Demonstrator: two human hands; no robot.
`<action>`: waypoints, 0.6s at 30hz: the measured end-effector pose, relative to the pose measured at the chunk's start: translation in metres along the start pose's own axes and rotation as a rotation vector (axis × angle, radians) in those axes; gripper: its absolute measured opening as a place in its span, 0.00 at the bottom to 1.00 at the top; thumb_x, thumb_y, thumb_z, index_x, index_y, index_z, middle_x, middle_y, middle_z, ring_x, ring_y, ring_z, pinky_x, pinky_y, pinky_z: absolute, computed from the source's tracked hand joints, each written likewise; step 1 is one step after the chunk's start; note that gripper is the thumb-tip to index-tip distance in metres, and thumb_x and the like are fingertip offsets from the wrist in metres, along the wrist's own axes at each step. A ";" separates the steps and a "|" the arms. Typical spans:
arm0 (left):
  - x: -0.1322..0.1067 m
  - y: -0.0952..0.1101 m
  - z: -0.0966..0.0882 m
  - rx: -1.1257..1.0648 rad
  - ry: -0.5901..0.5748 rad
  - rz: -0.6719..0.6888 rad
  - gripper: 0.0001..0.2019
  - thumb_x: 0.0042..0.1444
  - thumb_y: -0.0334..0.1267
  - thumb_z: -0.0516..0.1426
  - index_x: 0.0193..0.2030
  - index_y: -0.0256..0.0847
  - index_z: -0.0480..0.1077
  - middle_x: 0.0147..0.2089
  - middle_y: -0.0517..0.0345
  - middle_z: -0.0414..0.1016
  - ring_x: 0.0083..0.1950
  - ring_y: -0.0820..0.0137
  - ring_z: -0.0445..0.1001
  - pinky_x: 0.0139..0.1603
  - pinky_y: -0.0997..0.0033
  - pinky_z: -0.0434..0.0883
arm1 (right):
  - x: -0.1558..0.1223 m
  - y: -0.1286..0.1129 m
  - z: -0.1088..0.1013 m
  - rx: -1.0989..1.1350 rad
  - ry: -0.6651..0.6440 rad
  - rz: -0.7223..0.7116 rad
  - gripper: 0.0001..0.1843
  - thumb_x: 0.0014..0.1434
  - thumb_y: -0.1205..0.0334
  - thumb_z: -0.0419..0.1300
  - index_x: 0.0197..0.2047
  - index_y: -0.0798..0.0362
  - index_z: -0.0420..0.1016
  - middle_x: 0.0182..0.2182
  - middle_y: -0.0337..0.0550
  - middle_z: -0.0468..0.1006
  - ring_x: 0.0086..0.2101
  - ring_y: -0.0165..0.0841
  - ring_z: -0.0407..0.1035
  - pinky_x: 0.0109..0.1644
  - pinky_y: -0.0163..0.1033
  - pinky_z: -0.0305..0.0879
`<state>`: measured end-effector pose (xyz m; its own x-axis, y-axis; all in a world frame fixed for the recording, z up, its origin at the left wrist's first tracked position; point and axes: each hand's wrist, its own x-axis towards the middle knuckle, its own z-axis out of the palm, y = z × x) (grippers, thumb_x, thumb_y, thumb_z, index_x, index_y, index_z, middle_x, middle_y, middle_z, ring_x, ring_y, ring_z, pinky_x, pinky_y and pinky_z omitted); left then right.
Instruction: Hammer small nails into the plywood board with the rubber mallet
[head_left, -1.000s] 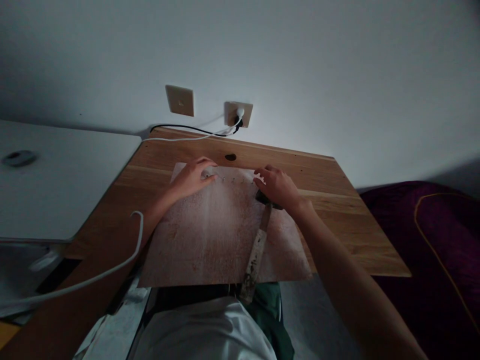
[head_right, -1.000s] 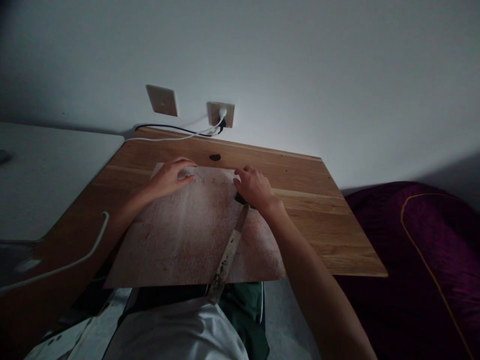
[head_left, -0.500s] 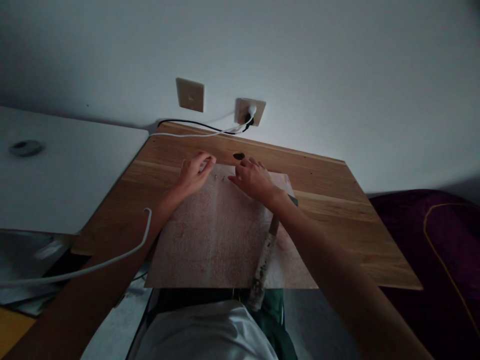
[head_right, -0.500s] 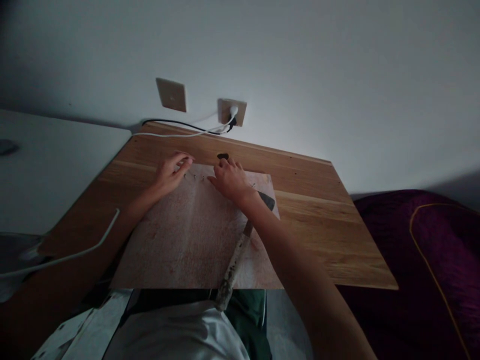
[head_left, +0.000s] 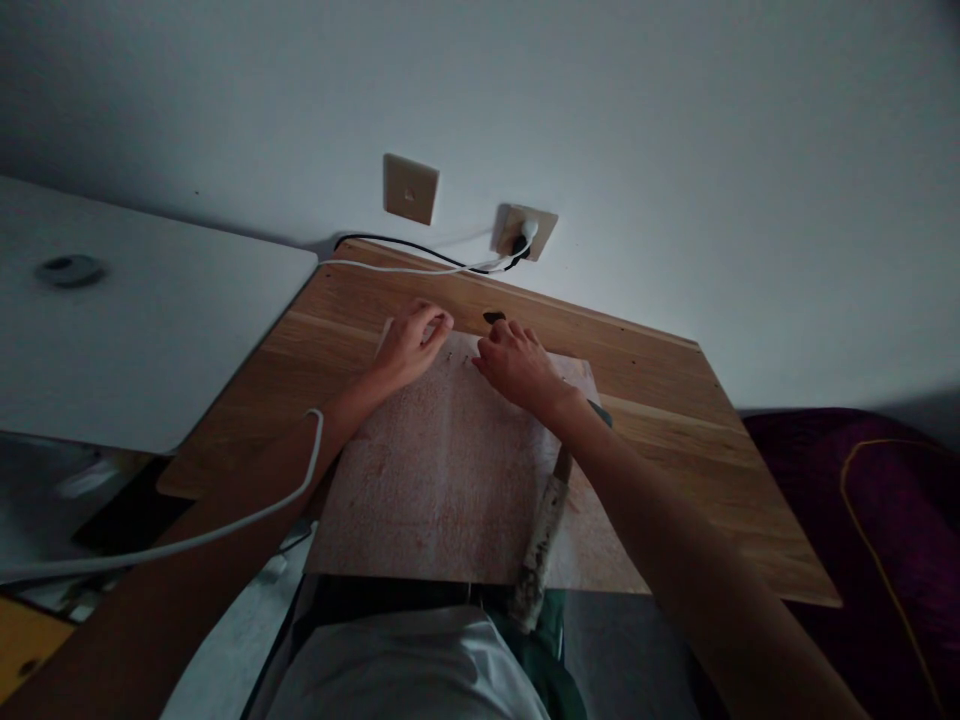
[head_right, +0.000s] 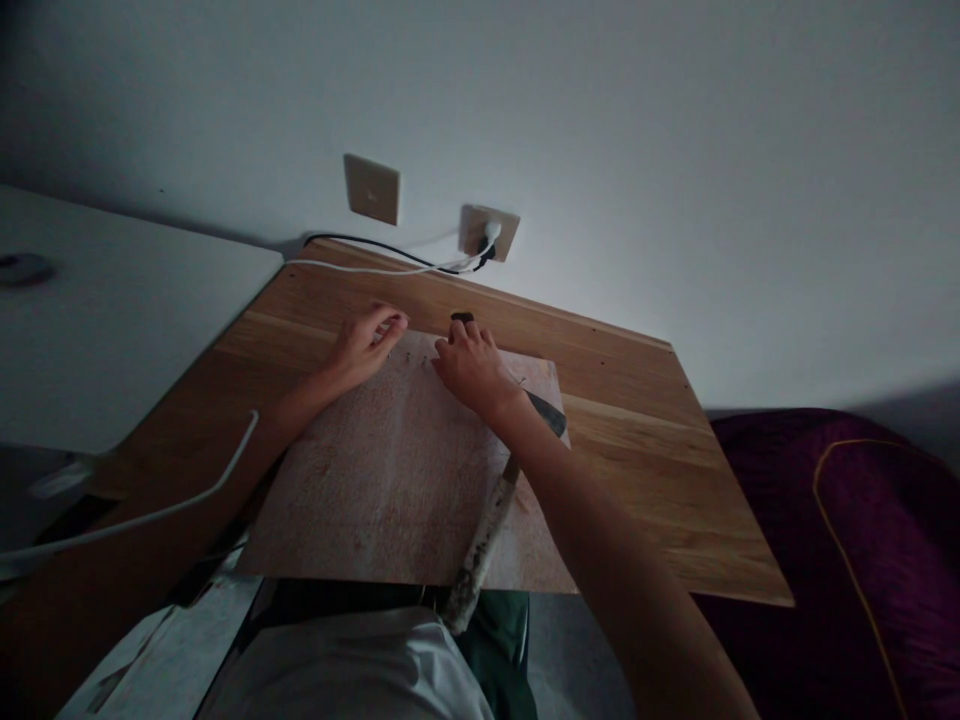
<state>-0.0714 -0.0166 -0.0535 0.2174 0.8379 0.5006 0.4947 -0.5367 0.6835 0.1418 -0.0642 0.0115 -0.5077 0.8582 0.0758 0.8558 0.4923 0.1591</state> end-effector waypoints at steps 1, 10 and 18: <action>0.000 0.000 0.000 -0.005 -0.003 0.007 0.13 0.76 0.44 0.54 0.46 0.41 0.76 0.50 0.50 0.81 0.51 0.65 0.81 0.53 0.66 0.79 | 0.001 0.000 0.001 -0.010 -0.005 -0.011 0.13 0.77 0.60 0.61 0.51 0.59 0.85 0.54 0.65 0.78 0.56 0.54 0.71 0.56 0.54 0.68; 0.000 -0.005 0.005 -0.038 0.044 0.073 0.11 0.76 0.43 0.56 0.45 0.42 0.76 0.48 0.51 0.80 0.51 0.64 0.81 0.54 0.64 0.78 | 0.000 0.003 0.003 0.001 0.026 -0.079 0.12 0.75 0.71 0.59 0.55 0.59 0.83 0.61 0.65 0.77 0.58 0.53 0.71 0.56 0.53 0.66; 0.000 -0.006 0.006 -0.038 0.059 0.088 0.10 0.75 0.42 0.56 0.46 0.42 0.76 0.48 0.51 0.80 0.51 0.64 0.80 0.55 0.63 0.78 | -0.003 0.017 0.011 0.062 0.086 -0.122 0.09 0.75 0.70 0.60 0.47 0.53 0.82 0.54 0.59 0.81 0.55 0.50 0.72 0.53 0.49 0.63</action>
<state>-0.0690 -0.0129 -0.0606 0.2080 0.7806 0.5894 0.4436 -0.6123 0.6544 0.1590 -0.0571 0.0026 -0.6129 0.7769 0.1443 0.7902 0.6028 0.1110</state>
